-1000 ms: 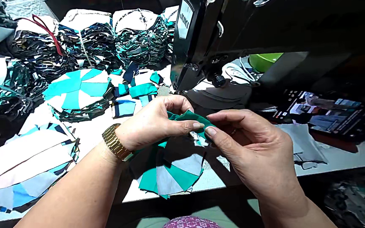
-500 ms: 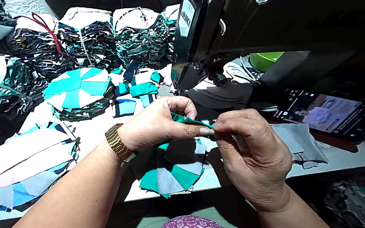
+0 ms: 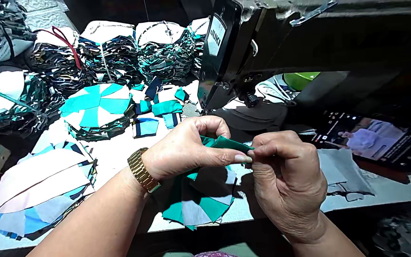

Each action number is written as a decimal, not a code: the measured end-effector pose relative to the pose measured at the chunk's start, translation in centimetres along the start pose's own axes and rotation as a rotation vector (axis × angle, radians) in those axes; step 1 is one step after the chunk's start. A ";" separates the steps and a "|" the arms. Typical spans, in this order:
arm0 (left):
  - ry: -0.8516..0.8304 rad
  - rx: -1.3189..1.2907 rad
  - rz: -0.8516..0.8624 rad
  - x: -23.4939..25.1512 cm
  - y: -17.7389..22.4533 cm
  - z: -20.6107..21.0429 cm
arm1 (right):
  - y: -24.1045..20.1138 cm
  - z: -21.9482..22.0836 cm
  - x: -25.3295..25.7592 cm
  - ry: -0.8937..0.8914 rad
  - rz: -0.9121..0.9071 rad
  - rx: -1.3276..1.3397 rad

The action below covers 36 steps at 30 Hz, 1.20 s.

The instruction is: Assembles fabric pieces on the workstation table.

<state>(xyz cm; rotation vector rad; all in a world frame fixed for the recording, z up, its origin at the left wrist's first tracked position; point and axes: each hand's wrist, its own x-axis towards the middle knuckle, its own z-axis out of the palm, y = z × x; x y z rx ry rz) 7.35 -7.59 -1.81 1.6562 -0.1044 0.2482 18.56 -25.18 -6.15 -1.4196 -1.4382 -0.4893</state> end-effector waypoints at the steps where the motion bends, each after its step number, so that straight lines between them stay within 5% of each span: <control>1: 0.012 0.051 0.056 0.0 -0.1 0.0 | 0.1 -0.1 -0.1 0.003 -0.016 -0.013; 13: 0.091 0.422 0.464 0.0 -0.5 1.4 | 0.5 -0.7 -0.9 0.019 -0.061 -0.052; 36: 0.083 0.142 0.266 -0.1 -0.5 1.6 | 0.7 0.1 -1.0 0.013 0.018 -0.119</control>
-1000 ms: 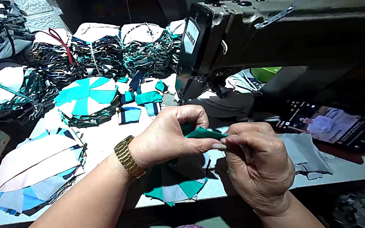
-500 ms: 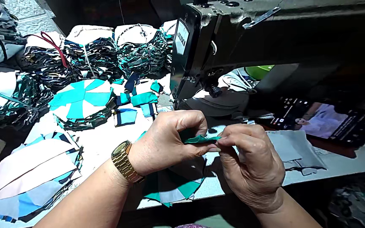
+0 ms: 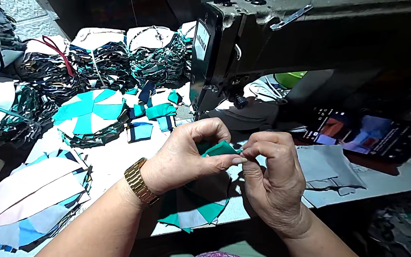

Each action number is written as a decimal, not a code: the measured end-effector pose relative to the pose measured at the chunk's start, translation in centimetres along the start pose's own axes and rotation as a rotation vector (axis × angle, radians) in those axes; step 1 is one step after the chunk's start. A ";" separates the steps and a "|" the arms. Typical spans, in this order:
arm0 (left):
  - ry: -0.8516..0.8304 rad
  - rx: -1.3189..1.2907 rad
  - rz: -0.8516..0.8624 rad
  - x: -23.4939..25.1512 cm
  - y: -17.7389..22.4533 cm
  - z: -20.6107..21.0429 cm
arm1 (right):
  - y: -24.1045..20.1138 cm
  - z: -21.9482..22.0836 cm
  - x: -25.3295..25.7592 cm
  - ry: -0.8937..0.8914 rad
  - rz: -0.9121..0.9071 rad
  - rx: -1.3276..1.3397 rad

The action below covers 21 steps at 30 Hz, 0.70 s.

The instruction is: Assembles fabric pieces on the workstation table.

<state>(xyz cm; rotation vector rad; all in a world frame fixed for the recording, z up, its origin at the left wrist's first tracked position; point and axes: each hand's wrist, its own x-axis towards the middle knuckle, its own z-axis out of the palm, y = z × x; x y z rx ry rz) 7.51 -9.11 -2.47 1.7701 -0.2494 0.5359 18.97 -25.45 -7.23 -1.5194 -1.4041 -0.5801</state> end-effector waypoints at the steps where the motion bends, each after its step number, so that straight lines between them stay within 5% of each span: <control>1: 0.012 0.028 0.011 0.0 -0.1 0.0 | 0.1 0.0 0.0 -0.008 0.030 0.030; 13: -0.008 0.365 0.128 0.1 -1.1 0.1 | -1.7 -0.3 1.5 -0.076 0.053 0.185; 21: -0.095 0.174 0.008 0.1 -0.9 0.0 | -1.4 -0.3 1.6 -0.067 0.075 0.140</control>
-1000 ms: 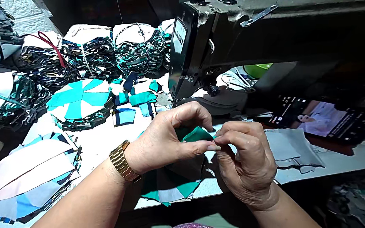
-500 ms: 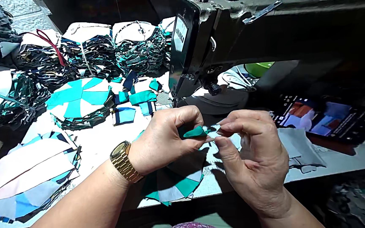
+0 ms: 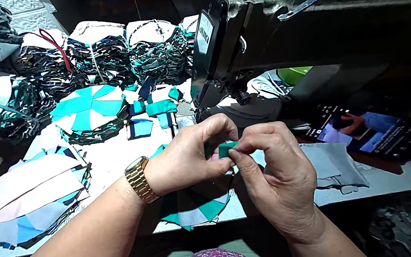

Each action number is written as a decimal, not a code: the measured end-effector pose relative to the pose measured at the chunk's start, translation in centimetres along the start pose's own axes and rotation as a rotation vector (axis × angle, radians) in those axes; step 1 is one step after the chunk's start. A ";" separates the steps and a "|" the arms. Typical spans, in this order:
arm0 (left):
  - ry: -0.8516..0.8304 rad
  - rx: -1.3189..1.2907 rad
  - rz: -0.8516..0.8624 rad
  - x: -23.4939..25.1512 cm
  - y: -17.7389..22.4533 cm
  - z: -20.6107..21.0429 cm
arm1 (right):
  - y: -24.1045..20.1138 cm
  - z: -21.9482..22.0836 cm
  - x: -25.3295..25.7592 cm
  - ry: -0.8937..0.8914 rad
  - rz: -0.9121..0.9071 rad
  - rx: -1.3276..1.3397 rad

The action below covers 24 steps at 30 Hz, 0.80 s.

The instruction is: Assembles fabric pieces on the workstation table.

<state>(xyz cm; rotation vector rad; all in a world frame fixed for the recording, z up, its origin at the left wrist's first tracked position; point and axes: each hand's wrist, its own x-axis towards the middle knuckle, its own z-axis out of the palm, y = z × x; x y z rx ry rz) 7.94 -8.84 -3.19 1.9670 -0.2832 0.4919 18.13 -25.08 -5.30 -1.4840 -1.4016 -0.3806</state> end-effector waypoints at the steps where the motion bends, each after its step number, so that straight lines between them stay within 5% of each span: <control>1: -0.021 -0.046 -0.022 0.0 0.0 -0.2 | 0.1 -0.1 0.1 0.011 0.002 -0.019; 24: 0.010 -0.179 -0.101 0.2 0.5 -1.0 | -0.7 -1.5 0.6 -0.042 0.279 0.265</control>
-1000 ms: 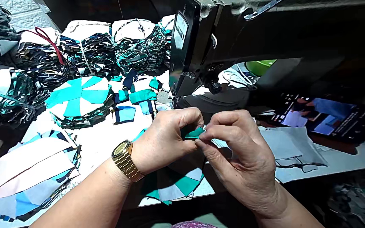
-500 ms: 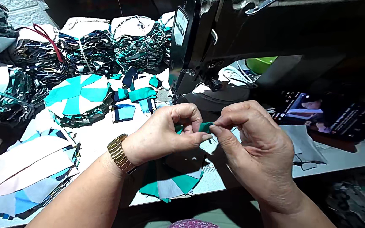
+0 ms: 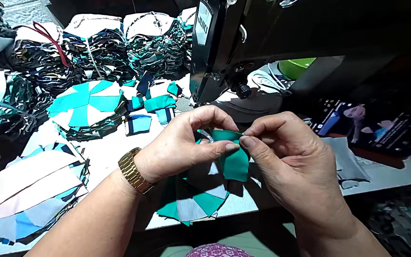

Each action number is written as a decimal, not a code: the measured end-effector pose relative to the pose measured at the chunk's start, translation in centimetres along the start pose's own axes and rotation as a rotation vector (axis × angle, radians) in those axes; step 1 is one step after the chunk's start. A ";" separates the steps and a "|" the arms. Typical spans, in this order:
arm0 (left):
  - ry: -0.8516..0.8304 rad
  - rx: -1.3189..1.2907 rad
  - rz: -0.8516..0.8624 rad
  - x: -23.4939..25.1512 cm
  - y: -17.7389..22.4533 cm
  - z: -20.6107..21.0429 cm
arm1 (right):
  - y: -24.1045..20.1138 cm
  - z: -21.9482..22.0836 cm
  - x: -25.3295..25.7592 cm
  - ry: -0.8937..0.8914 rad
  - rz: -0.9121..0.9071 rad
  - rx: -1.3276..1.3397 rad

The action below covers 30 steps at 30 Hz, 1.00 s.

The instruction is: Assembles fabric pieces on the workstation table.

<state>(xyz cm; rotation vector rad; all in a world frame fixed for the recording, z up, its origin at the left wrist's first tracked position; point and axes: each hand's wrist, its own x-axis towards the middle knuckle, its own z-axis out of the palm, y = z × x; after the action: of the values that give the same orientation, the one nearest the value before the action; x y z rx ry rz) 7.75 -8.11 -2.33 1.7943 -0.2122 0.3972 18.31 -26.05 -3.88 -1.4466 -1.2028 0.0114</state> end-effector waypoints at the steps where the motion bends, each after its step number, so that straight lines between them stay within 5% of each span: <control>1: 0.014 0.010 -0.015 0.0 0.0 0.0 | 0.0 0.1 0.0 0.014 0.042 0.053; 6: 0.101 0.068 -0.034 -0.1 0.0 -0.2 | 0.3 0.4 -0.2 -0.091 0.284 0.394; 10: 0.152 0.085 -0.020 0.0 -0.1 -0.7 | -0.1 0.3 -0.7 -0.082 0.459 0.402; 19: -0.052 0.172 -0.167 -0.2 0.6 -2.9 | 0.8 -0.1 0.0 0.055 0.419 0.336; 25: -0.286 0.272 -0.307 -0.5 0.7 -3.6 | 1.0 0.8 -0.8 0.019 0.363 0.042; 30: -0.315 0.429 -0.432 -0.4 0.7 -3.2 | 2.4 1.6 -1.6 -0.067 0.291 -0.202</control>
<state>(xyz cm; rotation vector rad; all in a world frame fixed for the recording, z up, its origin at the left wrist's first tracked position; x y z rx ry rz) 6.66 -5.28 -1.12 2.2543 0.0524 -0.1654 18.07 -25.33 -7.07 -1.8026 -1.0605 0.1426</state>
